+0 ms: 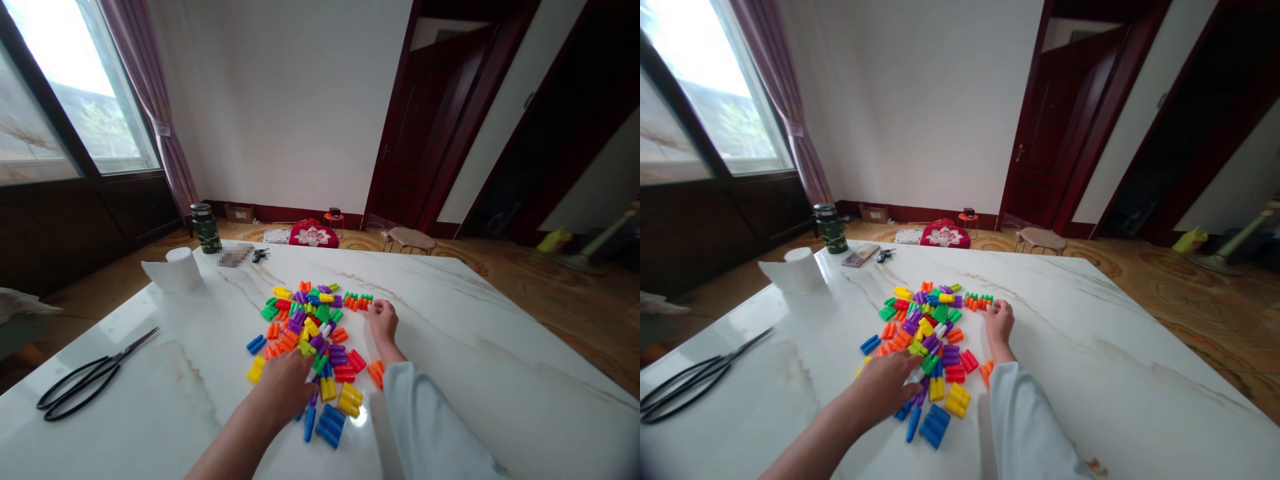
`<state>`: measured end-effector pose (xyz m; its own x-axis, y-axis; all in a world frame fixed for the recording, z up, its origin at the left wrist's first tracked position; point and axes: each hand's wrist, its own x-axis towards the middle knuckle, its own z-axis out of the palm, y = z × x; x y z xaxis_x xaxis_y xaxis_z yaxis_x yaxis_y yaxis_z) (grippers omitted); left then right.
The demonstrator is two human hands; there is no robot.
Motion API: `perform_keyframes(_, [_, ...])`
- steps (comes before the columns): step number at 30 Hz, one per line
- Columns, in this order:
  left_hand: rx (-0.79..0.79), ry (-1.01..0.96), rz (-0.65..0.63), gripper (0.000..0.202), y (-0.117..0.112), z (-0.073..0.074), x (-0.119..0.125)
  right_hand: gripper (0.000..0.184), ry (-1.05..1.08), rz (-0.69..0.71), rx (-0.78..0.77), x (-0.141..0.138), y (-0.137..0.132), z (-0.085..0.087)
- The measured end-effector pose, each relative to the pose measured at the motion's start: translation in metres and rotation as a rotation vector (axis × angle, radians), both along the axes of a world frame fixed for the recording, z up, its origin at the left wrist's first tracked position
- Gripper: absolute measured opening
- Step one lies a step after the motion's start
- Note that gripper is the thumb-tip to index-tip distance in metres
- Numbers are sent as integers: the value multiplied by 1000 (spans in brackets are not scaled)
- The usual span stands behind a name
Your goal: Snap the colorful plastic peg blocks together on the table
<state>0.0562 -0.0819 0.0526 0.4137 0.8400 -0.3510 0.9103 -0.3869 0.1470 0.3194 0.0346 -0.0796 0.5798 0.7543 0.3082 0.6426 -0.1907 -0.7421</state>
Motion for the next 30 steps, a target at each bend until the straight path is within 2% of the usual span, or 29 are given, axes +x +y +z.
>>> perform_keyframes(2, [11,-4,5,44,0,0,0,35,-19,-5,-4,0,-8,4])
perform_keyframes(5, [13,-11,7,43,1,0,0,43,-67,128,-51,-3,-21,9])
perform_keyframes(8, [2,-20,0,41,0,-1,0,38,-127,304,-68,-7,-28,12])
perform_keyframes(11, [9,-21,-8,42,0,-3,-1,32,-154,380,-90,-11,-28,13])
perform_keyframes(30, [29,-2,-17,41,0,-7,-1,35,-292,346,-250,-18,-17,11])
